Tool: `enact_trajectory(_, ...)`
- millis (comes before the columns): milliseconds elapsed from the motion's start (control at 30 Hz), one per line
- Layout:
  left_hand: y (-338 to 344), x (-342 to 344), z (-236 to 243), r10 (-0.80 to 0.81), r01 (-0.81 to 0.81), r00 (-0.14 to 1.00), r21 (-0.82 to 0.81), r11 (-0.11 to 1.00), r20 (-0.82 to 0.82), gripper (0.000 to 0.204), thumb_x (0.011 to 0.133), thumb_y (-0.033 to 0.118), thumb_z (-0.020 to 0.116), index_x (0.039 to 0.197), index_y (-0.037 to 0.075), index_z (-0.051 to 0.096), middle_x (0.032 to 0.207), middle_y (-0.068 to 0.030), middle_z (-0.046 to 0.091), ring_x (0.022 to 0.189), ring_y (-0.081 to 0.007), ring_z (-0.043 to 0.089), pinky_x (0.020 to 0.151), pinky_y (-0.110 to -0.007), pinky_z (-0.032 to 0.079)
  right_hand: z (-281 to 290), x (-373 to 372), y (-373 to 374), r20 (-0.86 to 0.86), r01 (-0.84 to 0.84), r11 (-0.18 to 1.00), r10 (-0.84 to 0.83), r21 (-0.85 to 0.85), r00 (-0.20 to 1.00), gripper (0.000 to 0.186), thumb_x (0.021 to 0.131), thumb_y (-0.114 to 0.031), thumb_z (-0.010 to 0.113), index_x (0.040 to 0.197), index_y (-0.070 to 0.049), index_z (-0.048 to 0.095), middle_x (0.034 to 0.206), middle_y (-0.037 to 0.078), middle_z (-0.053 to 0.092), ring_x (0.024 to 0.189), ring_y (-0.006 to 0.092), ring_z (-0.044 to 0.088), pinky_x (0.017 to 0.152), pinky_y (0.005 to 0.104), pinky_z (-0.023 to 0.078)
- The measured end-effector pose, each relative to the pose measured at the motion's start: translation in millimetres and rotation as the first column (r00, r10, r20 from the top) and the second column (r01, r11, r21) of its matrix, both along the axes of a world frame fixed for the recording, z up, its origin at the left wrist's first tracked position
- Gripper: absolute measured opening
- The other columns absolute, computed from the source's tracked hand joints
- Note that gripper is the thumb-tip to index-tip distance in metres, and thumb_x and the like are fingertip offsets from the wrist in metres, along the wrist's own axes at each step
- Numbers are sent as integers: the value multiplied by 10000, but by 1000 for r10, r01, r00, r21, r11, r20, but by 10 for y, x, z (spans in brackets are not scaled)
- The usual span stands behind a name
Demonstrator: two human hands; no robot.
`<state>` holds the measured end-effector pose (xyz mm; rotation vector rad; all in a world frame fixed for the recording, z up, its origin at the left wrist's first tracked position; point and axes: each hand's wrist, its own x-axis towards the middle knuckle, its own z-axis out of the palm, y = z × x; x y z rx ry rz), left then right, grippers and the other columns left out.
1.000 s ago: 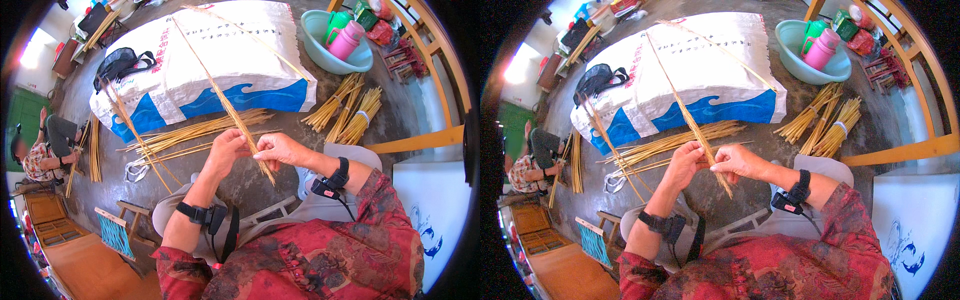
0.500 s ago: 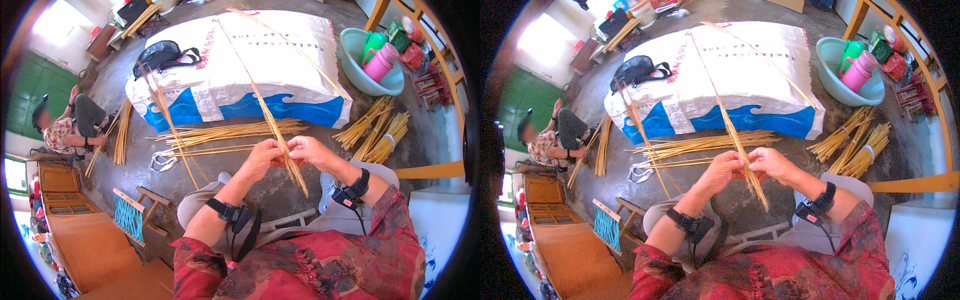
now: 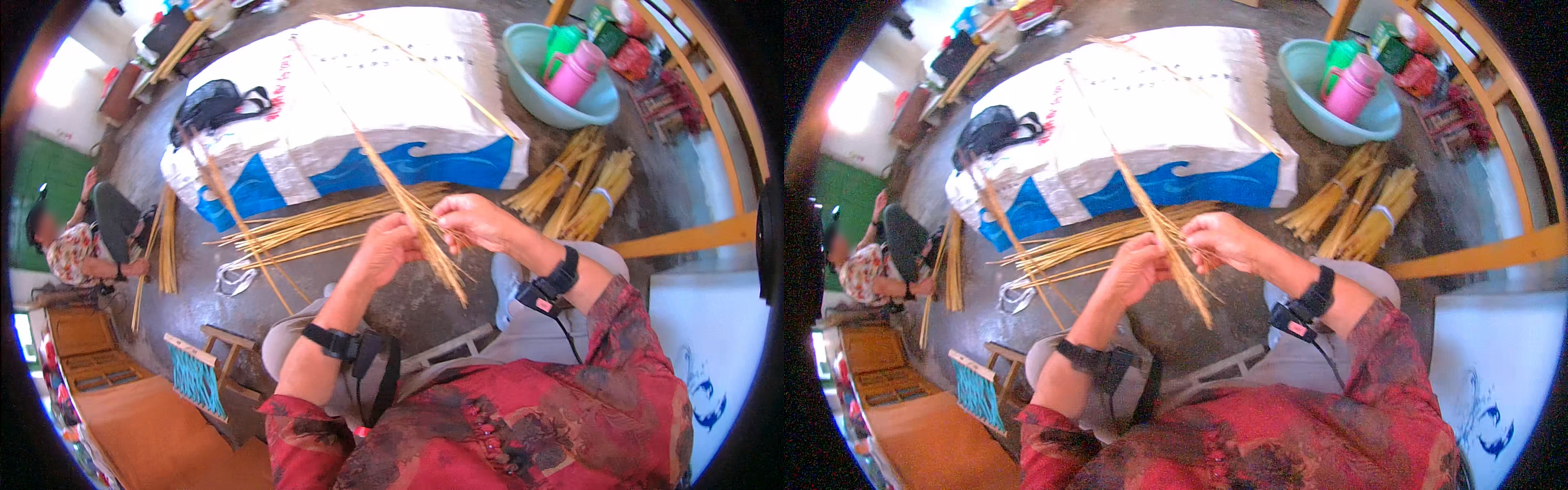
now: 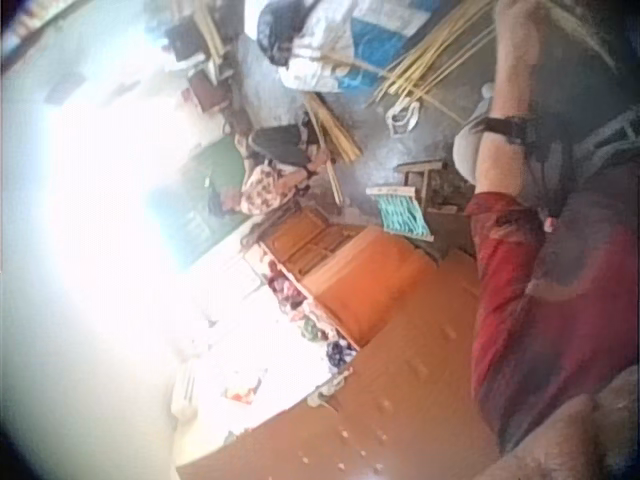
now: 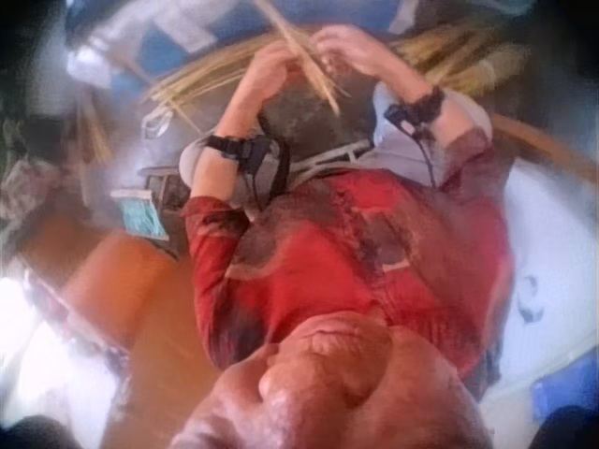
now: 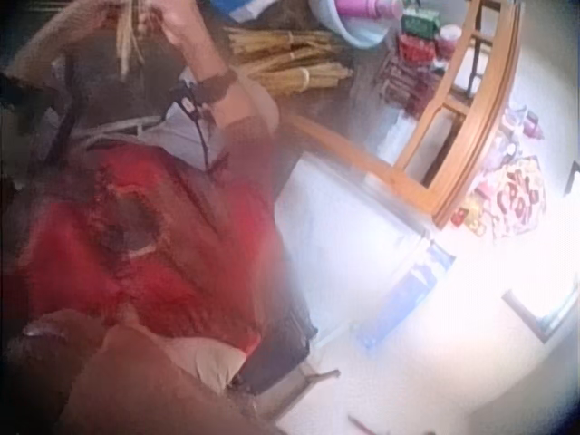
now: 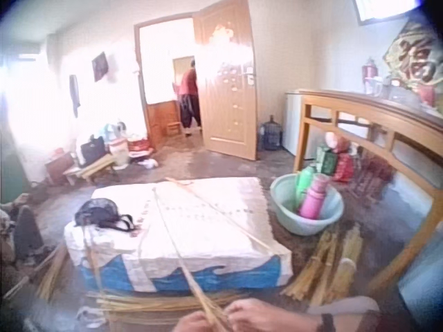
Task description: The person weaves long, thin bamboo strips together by hand, holding a main vertical piece and interlacing bundles of smaller strips to create a woven structure. They repeatedly select strips from the floor, align them, and tuck them into the existing weave.
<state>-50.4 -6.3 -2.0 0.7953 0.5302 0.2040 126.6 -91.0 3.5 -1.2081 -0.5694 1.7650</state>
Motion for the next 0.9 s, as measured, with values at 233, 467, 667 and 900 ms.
enact_trajectory(233, 4, 46, -70, 39, -39, 999, -34, 999, -3, 117, 830, 117, 516, 923, 46, 509, 894, -63, 593, 780, -162, 590, 698, -330, 499, 113, 49, -85, -99, 66, 997, -68, -31, 993, 194, 792, -121, 561, 949, -33, 491, 736, 8, 535, 578, 86, 542, 513, 245, 494)
enact_trajectory(467, 28, 57, -90, 12, -12, 1000, -11, 1000, 13, 107, 829, 121, 523, 909, 50, 515, 886, -43, 588, 769, -146, 579, 702, -329, 496, 155, -22, -94, -18, -4, 1000, 4, 4, 1000, 292, 778, -149, 591, 1017, -23, 480, 765, 17, 544, 594, 85, 544, 530, 232, 486)
enact_trajectory(667, -20, 116, -47, 70, -71, 997, -11, 997, -38, 86, 821, 96, 511, 883, 37, 517, 839, -60, 587, 717, -146, 572, 672, -327, 497, 123, -31, -124, 105, -30, 999, 26, 36, 994, 334, 757, -131, 586, 1052, -15, 481, 807, 34, 551, 664, 104, 551, 586, 254, 483)
enact_trajectory(900, -24, 128, 56, 42, -43, 998, -26, 999, -40, 140, 806, 84, 510, 931, 29, 541, 870, -65, 594, 708, -146, 572, 671, -330, 501, 169, 19, -127, -40, 1, 1000, 0, 9, 999, 289, 756, -91, 557, 1022, 2, 493, 850, 55, 573, 703, 119, 570, 609, 269, 491)
